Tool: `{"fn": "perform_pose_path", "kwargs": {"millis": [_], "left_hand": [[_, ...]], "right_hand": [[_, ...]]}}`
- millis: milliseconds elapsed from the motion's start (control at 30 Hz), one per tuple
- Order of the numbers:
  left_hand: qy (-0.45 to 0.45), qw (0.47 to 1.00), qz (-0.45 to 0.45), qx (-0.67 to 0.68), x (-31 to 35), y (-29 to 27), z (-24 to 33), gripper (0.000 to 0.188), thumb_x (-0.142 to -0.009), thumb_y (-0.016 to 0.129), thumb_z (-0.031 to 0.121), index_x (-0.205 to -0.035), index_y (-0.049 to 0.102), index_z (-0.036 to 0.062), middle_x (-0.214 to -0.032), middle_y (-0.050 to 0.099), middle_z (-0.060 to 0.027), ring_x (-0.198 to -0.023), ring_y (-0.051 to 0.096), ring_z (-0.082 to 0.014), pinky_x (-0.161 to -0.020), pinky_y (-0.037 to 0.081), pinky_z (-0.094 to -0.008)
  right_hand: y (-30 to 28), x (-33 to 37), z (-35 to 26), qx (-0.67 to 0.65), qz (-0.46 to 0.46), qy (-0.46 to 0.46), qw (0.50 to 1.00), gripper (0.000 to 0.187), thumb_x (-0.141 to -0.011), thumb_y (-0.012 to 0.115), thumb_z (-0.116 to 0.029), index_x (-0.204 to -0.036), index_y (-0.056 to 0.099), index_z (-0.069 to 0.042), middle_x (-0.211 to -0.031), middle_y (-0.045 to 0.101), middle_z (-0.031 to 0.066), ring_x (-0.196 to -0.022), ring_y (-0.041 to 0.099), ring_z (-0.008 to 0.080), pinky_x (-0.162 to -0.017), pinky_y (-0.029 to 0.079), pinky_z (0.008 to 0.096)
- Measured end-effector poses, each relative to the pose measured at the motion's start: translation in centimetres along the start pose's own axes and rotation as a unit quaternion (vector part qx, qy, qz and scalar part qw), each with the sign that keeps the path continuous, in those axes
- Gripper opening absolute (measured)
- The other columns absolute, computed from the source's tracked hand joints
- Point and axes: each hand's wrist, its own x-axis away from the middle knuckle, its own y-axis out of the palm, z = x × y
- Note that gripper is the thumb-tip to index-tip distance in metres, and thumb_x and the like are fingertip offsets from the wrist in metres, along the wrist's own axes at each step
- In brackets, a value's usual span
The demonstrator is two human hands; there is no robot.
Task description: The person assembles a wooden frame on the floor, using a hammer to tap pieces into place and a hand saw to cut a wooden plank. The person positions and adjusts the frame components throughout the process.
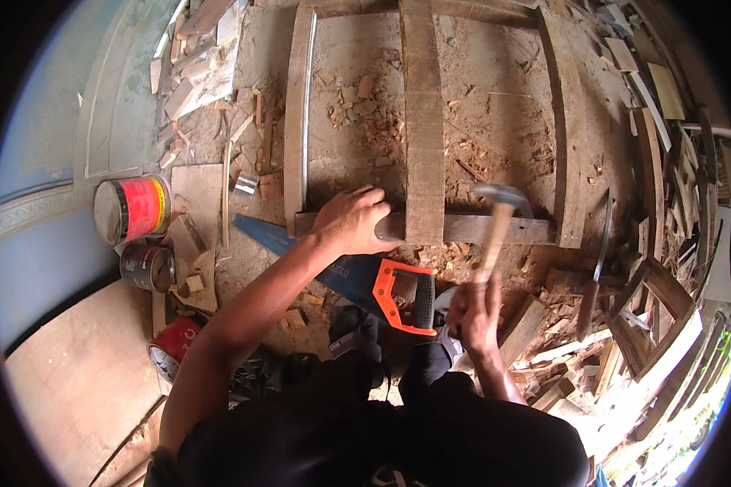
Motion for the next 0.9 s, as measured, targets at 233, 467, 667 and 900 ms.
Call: {"fn": "perform_pose_path", "kwargs": {"millis": [233,467,667,900], "left_hand": [[-0.028,0.998,-0.063,-0.007,-0.3,-1.0,0.3,0.06,-0.074,0.079,0.057,-0.094,0.072,0.0013,-0.103,0.064,-0.0136,-0.104,0.065,-0.0292,-0.087,0.056,-0.0411],[0.009,0.999,-0.026,0.032,-0.7,-0.8,-0.2,0.083,-0.072,0.075,0.074,-0.1,0.066,-0.004,-0.098,0.063,-0.0179,-0.1,0.065,-0.0367,-0.092,0.053,-0.0463],[-0.301,0.864,0.061,0.4,-4.3,0.8,1.6,0.091,-0.09,0.026,0.088,-0.08,0.055,0.0015,-0.09,0.064,-0.0172,-0.083,0.061,-0.0276,-0.082,0.049,-0.043],[-0.34,0.894,0.033,0.29,-5.4,-1.6,3.5,0.081,-0.1,0.037,0.07,-0.073,0.056,-0.0032,-0.063,0.058,-0.0203,-0.064,0.063,-0.032,-0.065,0.047,-0.0483]], "right_hand": [[-0.7,0.2,0.8,0.035,-0.073,0.021,0.997,0.023,-0.111,0.041,-0.031,-0.123,0.043,-0.011,-0.069,0.042,-0.0005,-0.042,0.037,0.0073,-0.034,0.032,0.0243],[-1.1,-2.1,-2.2,-0.098,-0.041,0.084,0.991,0.026,-0.111,0.041,-0.033,-0.125,0.047,-0.012,-0.07,0.042,0.0003,-0.043,0.037,0.0082,-0.035,0.033,0.0255],[-0.9,-5.0,-3.5,-0.071,-0.076,0.079,0.991,0.037,-0.11,0.043,-0.036,-0.126,0.047,-0.003,-0.076,0.051,0.0062,-0.044,0.046,0.0146,-0.039,0.042,0.0302],[-1.6,-6.6,-6.5,-0.048,-0.107,0.085,0.989,0.044,-0.11,0.043,-0.039,-0.126,0.048,0.002,-0.071,0.049,0.0055,-0.044,0.047,0.0152,-0.039,0.043,0.0323]]}}
